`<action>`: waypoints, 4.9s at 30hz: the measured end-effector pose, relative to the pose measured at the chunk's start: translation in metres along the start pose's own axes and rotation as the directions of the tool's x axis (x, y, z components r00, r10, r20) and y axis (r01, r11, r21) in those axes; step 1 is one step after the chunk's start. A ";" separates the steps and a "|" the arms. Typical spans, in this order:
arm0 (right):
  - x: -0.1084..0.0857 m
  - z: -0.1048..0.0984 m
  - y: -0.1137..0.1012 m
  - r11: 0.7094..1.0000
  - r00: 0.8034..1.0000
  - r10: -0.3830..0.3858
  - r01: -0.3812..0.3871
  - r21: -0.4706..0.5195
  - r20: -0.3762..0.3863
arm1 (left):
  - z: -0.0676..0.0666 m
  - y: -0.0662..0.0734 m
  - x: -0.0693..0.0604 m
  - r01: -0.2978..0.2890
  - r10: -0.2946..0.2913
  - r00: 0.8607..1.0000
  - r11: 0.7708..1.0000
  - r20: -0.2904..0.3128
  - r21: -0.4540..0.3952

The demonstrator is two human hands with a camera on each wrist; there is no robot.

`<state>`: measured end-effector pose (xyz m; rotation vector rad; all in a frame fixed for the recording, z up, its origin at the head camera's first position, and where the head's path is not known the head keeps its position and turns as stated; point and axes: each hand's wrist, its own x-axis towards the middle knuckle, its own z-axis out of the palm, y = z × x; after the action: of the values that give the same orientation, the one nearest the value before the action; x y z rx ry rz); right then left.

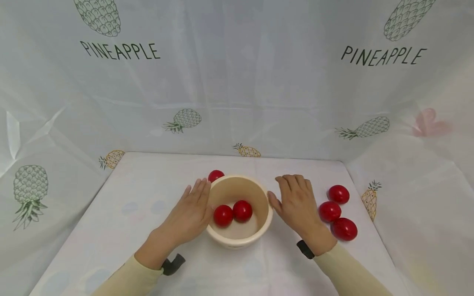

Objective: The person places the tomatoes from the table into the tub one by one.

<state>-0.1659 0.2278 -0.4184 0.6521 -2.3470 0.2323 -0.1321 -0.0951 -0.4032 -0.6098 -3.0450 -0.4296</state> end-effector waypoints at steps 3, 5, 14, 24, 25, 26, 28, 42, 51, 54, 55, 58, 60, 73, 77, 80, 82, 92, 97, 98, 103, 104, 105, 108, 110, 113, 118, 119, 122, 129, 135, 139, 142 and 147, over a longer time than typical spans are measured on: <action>-0.029 -0.005 0.021 0.997 0.999 0.046 -0.046 -0.061 -0.005 | 0.001 0.001 0.000 0.004 -0.004 1.000 1.000 0.004 -0.016; -0.050 -0.009 0.034 0.992 0.997 0.071 -0.070 -0.105 0.001 | 0.001 0.001 0.000 0.003 -0.003 1.000 1.000 0.006 -0.021; -0.132 -0.031 0.077 0.950 0.975 0.161 -0.111 -0.293 0.155 | 0.003 -0.001 -0.001 0.007 -0.007 1.000 1.000 0.001 -0.013; -0.172 -0.037 0.106 0.905 0.928 0.259 -0.135 -0.404 0.269 | 0.003 -0.002 -0.001 0.015 -0.015 1.000 0.999 0.000 -0.037; -0.173 -0.036 0.107 0.901 0.923 0.267 -0.138 -0.411 0.277 | 0.003 -0.002 -0.001 0.014 -0.014 1.000 0.999 -0.002 -0.038; -0.174 -0.035 0.109 0.897 0.918 0.275 -0.138 -0.421 0.286 | 0.003 -0.002 0.000 0.013 -0.013 1.000 0.999 -0.004 -0.040; -0.174 -0.034 0.110 0.886 0.907 0.294 -0.142 -0.441 0.300 | 0.003 -0.002 0.000 0.011 -0.011 1.000 0.999 -0.008 -0.043; -0.155 -0.040 0.114 0.873 0.924 0.335 -0.229 -0.431 0.187 | 0.003 -0.001 0.000 0.009 -0.009 1.000 0.999 -0.003 -0.047; -0.121 -0.035 0.104 0.901 0.937 0.308 -0.232 -0.366 0.163 | 0.004 -0.001 0.000 0.007 -0.008 1.000 0.999 -0.010 -0.034; -0.107 -0.023 0.100 0.926 0.974 0.214 -0.179 -0.333 0.073 | 0.004 -0.001 0.000 0.007 -0.008 1.000 0.999 -0.007 -0.036; -0.102 -0.018 0.098 0.932 0.982 0.183 -0.157 -0.327 0.049 | 0.003 -0.001 -0.001 0.008 -0.009 1.000 0.999 -0.007 -0.037; -0.088 -0.003 0.093 0.948 0.996 0.087 -0.087 -0.307 -0.012 | 0.003 0.000 0.000 0.008 -0.009 1.000 0.999 -0.008 -0.038; -0.078 0.007 0.089 0.955 0.999 0.038 -0.040 -0.292 -0.015 | 0.003 0.000 0.000 0.010 -0.010 1.000 0.999 -0.006 -0.039; -0.015 0.035 0.060 0.984 0.973 -0.048 0.085 -0.158 0.227 | 0.002 0.000 0.000 0.001 -0.001 1.000 0.999 -0.011 -0.045; -0.001 0.034 0.058 0.982 0.970 -0.100 0.133 -0.137 0.223 | 0.001 0.000 0.000 -0.003 0.003 1.000 0.999 -0.015 -0.033; 0.008 0.032 0.058 0.977 0.967 -0.131 0.163 -0.136 0.217 | 0.001 0.000 0.000 -0.009 0.009 1.000 1.000 -0.016 -0.024; 0.013 0.029 0.058 0.975 0.967 -0.148 0.178 -0.131 0.208 | 0.001 0.000 0.001 -0.013 0.012 1.000 1.000 -0.012 -0.017; 0.044 0.010 0.045 0.993 0.984 -0.114 0.118 -0.022 0.139 | -0.002 0.000 0.001 -0.003 0.003 1.000 1.000 0.028 0.009; 0.060 0.001 0.021 0.995 0.984 -0.096 0.088 0.055 0.153 | -0.004 -0.001 0.002 -0.018 0.018 0.999 1.000 0.031 0.017; 0.062 0.000 0.015 0.993 0.983 -0.104 0.093 0.075 0.153 | -0.004 -0.001 0.002 -0.020 0.019 0.999 1.000 0.036 0.022; 0.066 0.004 -0.018 0.978 0.971 -0.168 0.143 0.153 0.169 | -0.004 -0.005 0.001 -0.027 0.024 0.998 0.999 0.056 0.041; 0.066 0.005 -0.024 0.974 0.967 -0.182 0.153 0.165 0.178 | -0.004 -0.005 0.001 -0.029 0.027 0.998 0.999 0.052 0.038; 0.066 0.007 -0.030 0.972 0.962 -0.195 0.163 0.169 0.192 | -0.004 -0.005 0.001 -0.030 0.028 0.998 0.999 0.051 0.036; 0.064 0.012 -0.045 0.966 0.943 -0.232 0.194 0.173 0.240 | -0.004 -0.005 0.001 -0.028 0.027 0.999 0.999 0.045 0.022; 0.062 0.015 -0.051 0.962 0.930 -0.255 0.215 0.169 0.266 | -0.003 -0.004 0.001 -0.024 0.023 0.999 1.000 0.046 0.019; 0.058 0.021 -0.058 0.958 0.916 -0.276 0.238 0.158 0.293 | -0.003 -0.002 0.002 -0.017 0.016 0.999 1.000 0.050 0.011; 0.051 0.027 -0.063 0.955 0.900 -0.291 0.253 0.155 0.326 | -0.002 -0.001 0.002 -0.015 0.014 0.999 1.000 0.046 0.005; 0.050 0.027 -0.064 0.954 0.896 -0.293 0.254 0.157 0.333 | -0.002 -0.001 0.002 -0.016 0.016 0.999 1.000 0.043 0.005; 0.049 0.028 -0.067 0.954 0.884 -0.294 0.252 0.160 0.363 | -0.002 -0.001 0.002 -0.018 0.018 0.999 1.000 0.039 0.003; 0.049 0.029 -0.068 0.954 0.871 -0.295 0.249 0.165 0.394 | -0.002 -0.001 0.001 -0.018 0.018 0.999 1.000 0.034 -0.009; 0.048 0.030 -0.067 0.956 0.863 -0.290 0.243 0.165 0.413 | -0.001 -0.002 0.001 -0.015 0.015 0.999 1.000 0.036 -0.014; 0.047 0.031 -0.068 0.958 0.863 -0.284 0.236 0.163 0.418 | -0.001 -0.002 0.001 -0.014 0.015 0.999 1.000 0.035 -0.019; 0.047 0.031 -0.068 0.958 0.866 -0.282 0.235 0.162 0.413 | -0.001 -0.002 0.001 -0.013 0.014 0.999 1.000 0.037 -0.022; 0.047 0.032 -0.068 0.958 0.869 -0.282 0.234 0.165 0.407 | 0.001 -0.003 0.002 -0.016 0.017 0.999 1.000 0.035 -0.018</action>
<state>-0.1794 0.1405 -0.4120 1.1638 -2.6340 0.1036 -0.1346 -0.0966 -0.4044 -0.6492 -3.0699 -0.4504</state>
